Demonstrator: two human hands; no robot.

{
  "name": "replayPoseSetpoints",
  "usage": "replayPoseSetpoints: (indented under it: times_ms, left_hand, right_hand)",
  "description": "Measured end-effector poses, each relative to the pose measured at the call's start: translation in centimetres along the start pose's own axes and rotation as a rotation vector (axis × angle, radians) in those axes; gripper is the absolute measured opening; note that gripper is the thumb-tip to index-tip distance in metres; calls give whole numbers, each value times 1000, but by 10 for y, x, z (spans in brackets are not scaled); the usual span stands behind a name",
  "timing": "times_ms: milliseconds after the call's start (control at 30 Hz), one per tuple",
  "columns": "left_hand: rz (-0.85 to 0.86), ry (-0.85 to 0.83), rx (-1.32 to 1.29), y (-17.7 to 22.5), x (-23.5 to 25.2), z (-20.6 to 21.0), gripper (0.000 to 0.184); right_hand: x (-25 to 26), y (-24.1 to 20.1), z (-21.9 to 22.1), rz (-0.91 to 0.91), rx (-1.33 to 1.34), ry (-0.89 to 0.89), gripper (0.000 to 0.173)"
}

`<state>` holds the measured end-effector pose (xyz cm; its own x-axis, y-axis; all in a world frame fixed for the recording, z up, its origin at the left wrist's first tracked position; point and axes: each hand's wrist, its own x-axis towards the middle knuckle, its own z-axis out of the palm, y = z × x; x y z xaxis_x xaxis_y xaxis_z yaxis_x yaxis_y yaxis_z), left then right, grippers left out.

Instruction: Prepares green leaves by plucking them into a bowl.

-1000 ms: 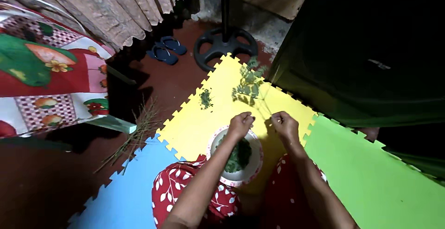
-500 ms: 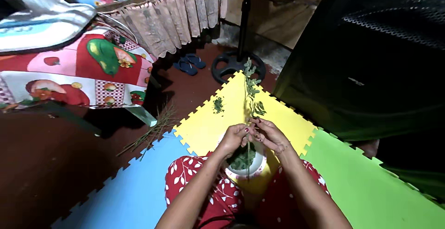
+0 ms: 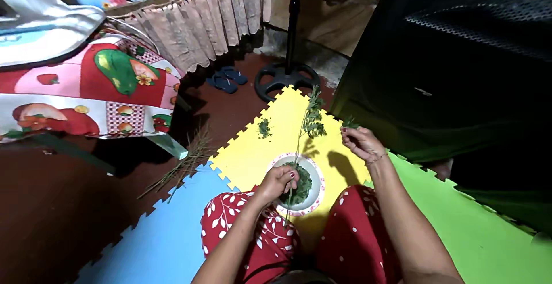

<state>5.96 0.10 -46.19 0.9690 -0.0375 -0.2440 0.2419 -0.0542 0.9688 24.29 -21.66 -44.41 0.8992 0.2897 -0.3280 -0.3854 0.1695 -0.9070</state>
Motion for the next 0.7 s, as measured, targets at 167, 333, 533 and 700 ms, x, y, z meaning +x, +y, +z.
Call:
replayPoseSetpoints:
  times_ms: [167,333,533,700]
  left_hand:
    - [-42,11,155,15,43,23,27]
    - [-116,-98,418,50,129,75,49]
    - [260,0,338,38,119,75,48]
    - [457,71,580,8,92,62,38]
  right_hand:
    - [-1,-5,-45,-49,110,87,15]
    - [-25,-5,-42,-68,251,75,22]
    - [-30,10,-32,64,134,34,13]
    - [-23,49,8,150,70,-63,11]
